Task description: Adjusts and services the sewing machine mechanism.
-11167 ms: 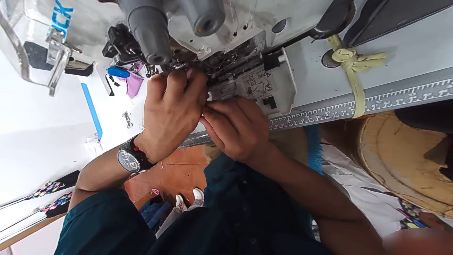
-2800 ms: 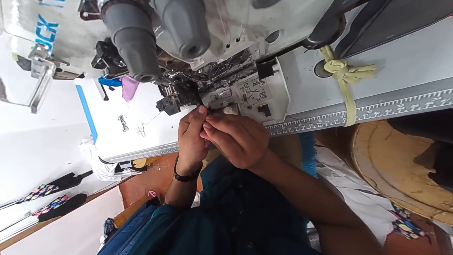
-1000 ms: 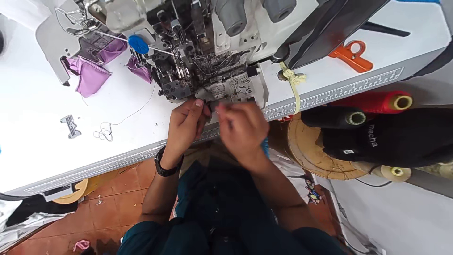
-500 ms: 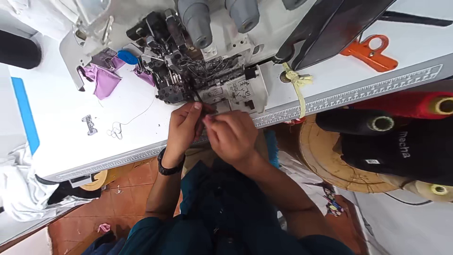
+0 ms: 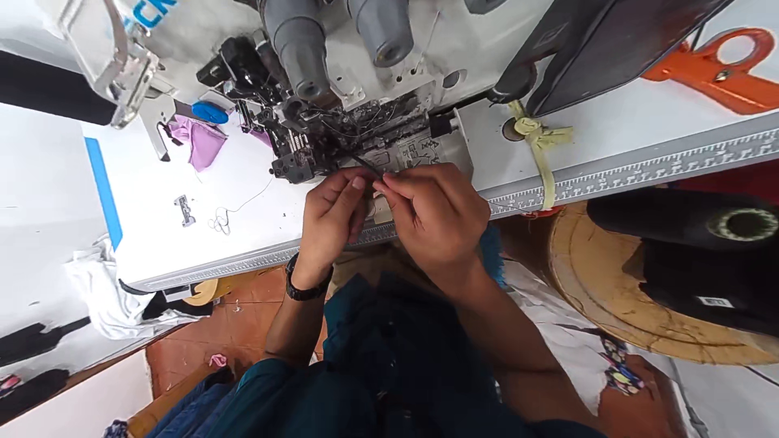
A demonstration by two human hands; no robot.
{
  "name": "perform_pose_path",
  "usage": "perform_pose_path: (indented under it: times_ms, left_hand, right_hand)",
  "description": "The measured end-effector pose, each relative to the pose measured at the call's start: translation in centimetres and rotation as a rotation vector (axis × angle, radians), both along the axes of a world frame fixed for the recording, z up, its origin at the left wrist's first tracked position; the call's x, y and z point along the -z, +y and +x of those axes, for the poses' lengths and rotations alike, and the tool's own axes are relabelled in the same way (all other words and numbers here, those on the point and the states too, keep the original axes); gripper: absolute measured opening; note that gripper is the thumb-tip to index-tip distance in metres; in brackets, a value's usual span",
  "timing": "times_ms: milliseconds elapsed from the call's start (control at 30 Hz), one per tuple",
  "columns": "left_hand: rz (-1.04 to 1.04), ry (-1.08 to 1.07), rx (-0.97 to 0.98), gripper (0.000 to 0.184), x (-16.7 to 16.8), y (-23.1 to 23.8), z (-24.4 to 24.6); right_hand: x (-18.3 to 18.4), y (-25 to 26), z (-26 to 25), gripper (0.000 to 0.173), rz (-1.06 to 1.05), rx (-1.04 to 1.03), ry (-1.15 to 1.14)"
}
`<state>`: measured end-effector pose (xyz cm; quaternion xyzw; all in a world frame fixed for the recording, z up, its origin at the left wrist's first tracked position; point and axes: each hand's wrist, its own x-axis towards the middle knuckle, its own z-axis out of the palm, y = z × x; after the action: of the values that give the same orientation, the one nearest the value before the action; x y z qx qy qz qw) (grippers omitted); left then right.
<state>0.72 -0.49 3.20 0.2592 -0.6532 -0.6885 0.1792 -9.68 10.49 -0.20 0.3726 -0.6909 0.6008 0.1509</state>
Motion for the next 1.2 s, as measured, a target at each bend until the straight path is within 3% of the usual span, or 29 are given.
perform_pose_path:
  times_ms: [233, 433, 867, 1067, 1200]
  left_hand:
    - [0.100, 0.002, -0.065, 0.039, -0.5, 0.4, -0.2]
    - [0.154, -0.024, -0.081, 0.035, -0.6, 0.1, 0.0]
    - [0.336, 0.030, -0.002, 0.035, -2.1, 0.8, -0.3]
    - [0.197, -0.118, -0.030, 0.032, -1.8, 0.0, 0.8]
    - [-0.129, -0.196, 0.080, 0.032, -1.6, -0.8, 1.8]
  right_hand:
    - [0.6, -0.1, 1.7, 0.014, -0.016, 0.016, 0.006]
    - [1.0, -0.4, 3.4, 0.015, 0.006, 0.000, 0.041]
    - [0.5, -0.5, 1.0, 0.010, -0.071, 0.023, 0.024]
    - [1.0, -0.3, 3.7, 0.013, 0.059, -0.035, 0.110]
    - [0.8, -0.3, 4.7, 0.010, 0.094, -0.038, 0.114]
